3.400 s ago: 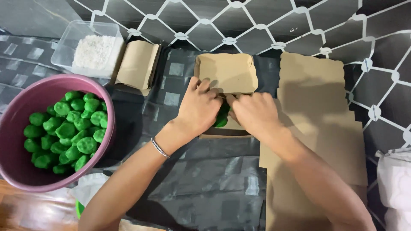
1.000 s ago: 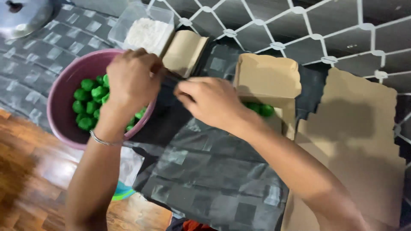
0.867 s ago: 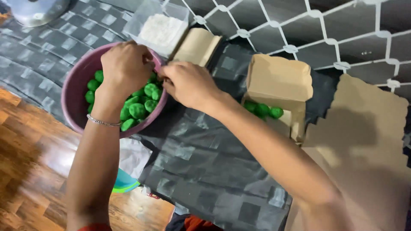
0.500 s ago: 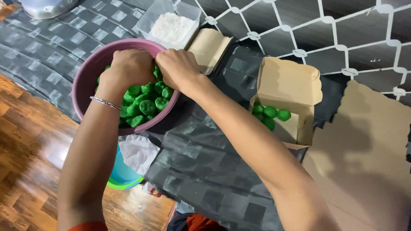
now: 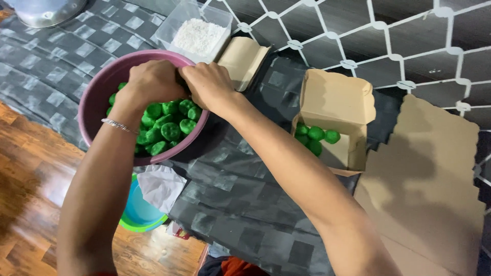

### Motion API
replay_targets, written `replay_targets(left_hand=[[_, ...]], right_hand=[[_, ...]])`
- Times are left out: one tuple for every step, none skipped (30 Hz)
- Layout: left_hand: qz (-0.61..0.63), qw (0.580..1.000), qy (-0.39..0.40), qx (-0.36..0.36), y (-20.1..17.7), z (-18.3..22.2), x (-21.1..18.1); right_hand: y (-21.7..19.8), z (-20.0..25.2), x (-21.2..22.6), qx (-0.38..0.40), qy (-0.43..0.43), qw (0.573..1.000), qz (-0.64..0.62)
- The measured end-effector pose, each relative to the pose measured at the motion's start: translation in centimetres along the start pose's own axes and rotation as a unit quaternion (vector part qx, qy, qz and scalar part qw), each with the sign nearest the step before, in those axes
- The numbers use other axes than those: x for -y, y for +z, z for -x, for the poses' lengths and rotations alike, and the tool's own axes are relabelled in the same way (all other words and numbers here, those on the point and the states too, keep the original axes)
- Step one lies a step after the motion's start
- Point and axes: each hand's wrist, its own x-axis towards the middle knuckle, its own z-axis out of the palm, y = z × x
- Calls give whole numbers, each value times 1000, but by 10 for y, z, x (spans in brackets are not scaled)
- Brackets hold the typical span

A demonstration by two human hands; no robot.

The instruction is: Packing green dough balls from a large pink bowl into a small cardboard box, with some balls being dipped in white powder before placement.

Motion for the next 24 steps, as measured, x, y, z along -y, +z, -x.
replay_targets(left_hand=[[1, 1000, 5, -2, -11, 12, -8], [15, 1000, -3, -8, -22, 23, -16], [28, 999, -12, -14, -33, 35, -22], [28, 999, -8, -16, -38, 39, -24], [32, 999, 0, -13, -43, 42, -25], [36, 999, 7, -11, -47, 46, -27], [35, 999, 13, -12, -54, 53, -34], [59, 997, 21, -39, -60, 60, -40], [82, 994, 31, -62, -65, 67, -47], [81, 994, 38, -59, -71, 77, -58], [116, 989, 58, -72, -78, 86, -70], [150, 982, 77, -84, -84, 96, -82], [149, 982, 83, -85, -79, 99, -94], [178, 971, 109, -113, -75, 101, -106], [206, 960, 132, -139, -69, 105, -118], [205, 960, 136, -137, -60, 105, -128], [200, 945, 193, -170, -52, 104, -139], [195, 927, 249, -202, -43, 104, -151], [194, 926, 254, -199, -33, 101, -163], [198, 917, 268, -220, -22, 99, -176], [203, 907, 281, -241, -11, 97, -189], [204, 906, 286, -237, 1, 96, -201], [206, 896, 298, -256, 13, 94, -214], [208, 886, 311, -275, 25, 92, -226]], right_hand=[[-7, 5, 2, -1, 4, 1000, 3], [-15, 10, 4, -2, 6, 999, -53], [-22, 14, 6, -4, 6, 994, -110], [-34, 23, 6, -6, 10, 994, -108], [-46, 33, 6, -22, -2, 989, -147], [-58, 44, 6, -37, -15, 982, -187], [-65, 50, 0, -41, -10, 982, -185], [-72, 56, -6, -59, -38, 977, -203], [-77, 65, -12, -76, -63, 970, -222], [-88, 78, -16, -79, -56, 970, -222], [-100, 91, -21, -102, -92, 965, -222], [-113, 104, -25, -126, -127, 959, -222], [-122, 119, -31, -130, -123, 959, -219], [-131, 133, -36, -109, -92, 971, -193], [-139, 149, -41, -86, -60, 980, -169], [-143, 163, -48, -89, -56, 980, -169], [-147, 177, -55, -93, -62, 979, -170], [-151, 192, -61, -97, -68, 978, -171], [-150, 204, -71, -99, -61, 978, -171], [-149, 217, -80, -78, -20, 981, -178], [-149, 231, -90, -55, 21, 981, -185], [-151, 242, -94, -56, 27, 981, -185], [-153, 251, -99, -48, 54, 969, -237], [-154, 261, -103, -40, 81, 953, -289]])
